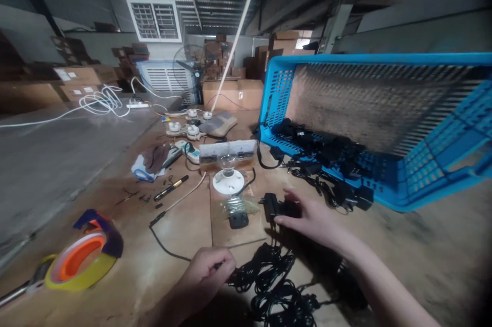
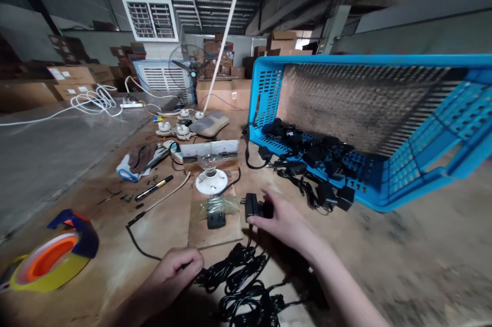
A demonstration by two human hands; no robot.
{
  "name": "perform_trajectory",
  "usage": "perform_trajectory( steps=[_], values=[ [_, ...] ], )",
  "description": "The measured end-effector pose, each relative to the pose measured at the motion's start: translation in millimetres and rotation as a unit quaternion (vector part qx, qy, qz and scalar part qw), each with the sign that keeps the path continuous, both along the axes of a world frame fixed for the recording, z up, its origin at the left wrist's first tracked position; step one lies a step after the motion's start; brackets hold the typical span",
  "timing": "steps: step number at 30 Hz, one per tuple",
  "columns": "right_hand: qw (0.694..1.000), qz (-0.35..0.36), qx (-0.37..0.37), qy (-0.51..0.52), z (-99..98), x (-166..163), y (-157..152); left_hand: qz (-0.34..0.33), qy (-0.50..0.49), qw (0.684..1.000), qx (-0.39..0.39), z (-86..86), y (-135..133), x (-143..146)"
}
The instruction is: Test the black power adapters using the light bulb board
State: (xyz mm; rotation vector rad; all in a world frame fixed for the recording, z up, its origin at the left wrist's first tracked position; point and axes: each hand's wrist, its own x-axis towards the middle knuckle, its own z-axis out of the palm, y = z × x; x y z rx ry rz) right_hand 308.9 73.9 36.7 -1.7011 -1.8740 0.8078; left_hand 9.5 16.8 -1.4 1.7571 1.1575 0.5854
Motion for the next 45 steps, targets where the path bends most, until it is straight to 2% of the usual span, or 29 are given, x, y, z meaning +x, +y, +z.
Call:
perform_trajectory(
  steps=[3,5,7,10,13,16,19,27,32,35,37,41,42,45],
  values=[
    [0.995,0.055,0.040,-0.066,-7.4,-8,30,-0.011,-0.011,1.000,0.011,-6.6,3,-2],
    [0.994,0.075,0.051,-0.068,-7.1,-20,35,-0.008,-0.032,0.999,0.003,-10.7,5,-5],
    [0.993,0.079,0.071,-0.046,-1.9,-33,27,0.003,-0.071,0.997,-0.018,-13.1,6,-9],
    [0.984,0.141,0.112,0.011,5.1,-51,4,0.011,-0.133,0.990,-0.050,-12.4,5,-13],
    [0.968,0.199,0.152,-0.031,1.4,-71,-12,0.022,-0.167,0.983,-0.077,-9.5,4,-14],
    [0.957,0.201,0.164,-0.132,-7.5,-90,-17,0.038,-0.177,0.980,-0.083,-9.4,4,-14],
    [0.951,0.194,0.157,-0.184,-11.0,-101,-18,0.036,-0.157,0.984,-0.076,-13.0,5,-12],
    [0.956,0.187,0.142,-0.173,-2.2,-101,-18,0.038,-0.094,0.994,-0.027,-19.4,5,-8],
    [0.958,0.180,0.158,-0.154,-8.4,-107,-18,0.035,-0.084,0.996,-0.013,-21.6,5,-9],
    [0.958,0.187,0.168,-0.137,-10.1,-101,-13,0.038,-0.088,0.995,-0.018,-22.4,5,-10],
    [0.962,0.175,0.167,-0.124,-4.8,-83,-9,0.047,-0.092,0.994,-0.028,-22.8,6,-9],
    [0.967,0.071,0.183,-0.161,10.8,-31,-21,0.035,-0.070,0.997,-0.014,-24.6,5,-6],
    [0.966,0.083,0.179,-0.169,10.7,-21,-29,0.011,-0.063,0.998,-0.002,-25.1,5,-5],
    [0.945,0.267,0.110,-0.151,-6.9,-10,-52,-0.064,-0.070,0.996,0.001,-25.8,3,-4]
  ],
)
